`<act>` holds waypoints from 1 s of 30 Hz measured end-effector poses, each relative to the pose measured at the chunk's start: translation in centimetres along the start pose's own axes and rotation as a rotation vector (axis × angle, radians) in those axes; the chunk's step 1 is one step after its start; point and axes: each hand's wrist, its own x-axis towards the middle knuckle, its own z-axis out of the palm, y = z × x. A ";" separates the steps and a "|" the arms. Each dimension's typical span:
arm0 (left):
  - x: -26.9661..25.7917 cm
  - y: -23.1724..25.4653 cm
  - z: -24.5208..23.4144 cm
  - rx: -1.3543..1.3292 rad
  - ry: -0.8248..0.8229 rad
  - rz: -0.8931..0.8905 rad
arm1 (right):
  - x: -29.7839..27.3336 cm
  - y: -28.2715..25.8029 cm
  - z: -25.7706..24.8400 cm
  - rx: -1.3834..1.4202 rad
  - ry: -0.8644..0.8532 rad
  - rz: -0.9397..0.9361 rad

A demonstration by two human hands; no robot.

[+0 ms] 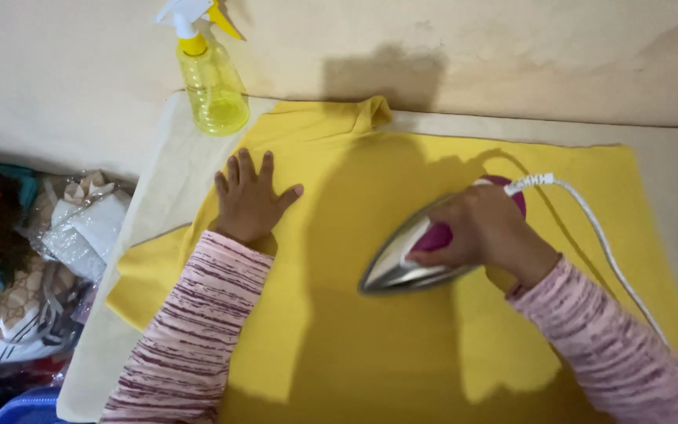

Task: Ironing and folding a yellow t-shirt on an ironing board.

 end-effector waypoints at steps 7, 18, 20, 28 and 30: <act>0.8 -1.8 0.6 -0.028 -0.042 0.000 | 3.6 -0.3 1.7 -0.080 0.085 0.336; 0.2 -1.7 -1.0 -0.093 -0.104 -0.036 | 9.2 1.1 -0.2 -0.049 -0.188 0.460; 0.3 -1.7 -0.9 -0.094 -0.107 -0.037 | 7.6 0.2 -0.5 -0.050 -0.154 0.351; 0.4 -2.1 -1.4 -0.123 -0.090 -0.023 | 8.3 -1.2 0.3 -0.028 0.071 0.373; 0.3 -1.9 -1.9 -0.132 -0.103 -0.020 | 10.9 -1.0 0.9 -0.035 -0.151 0.648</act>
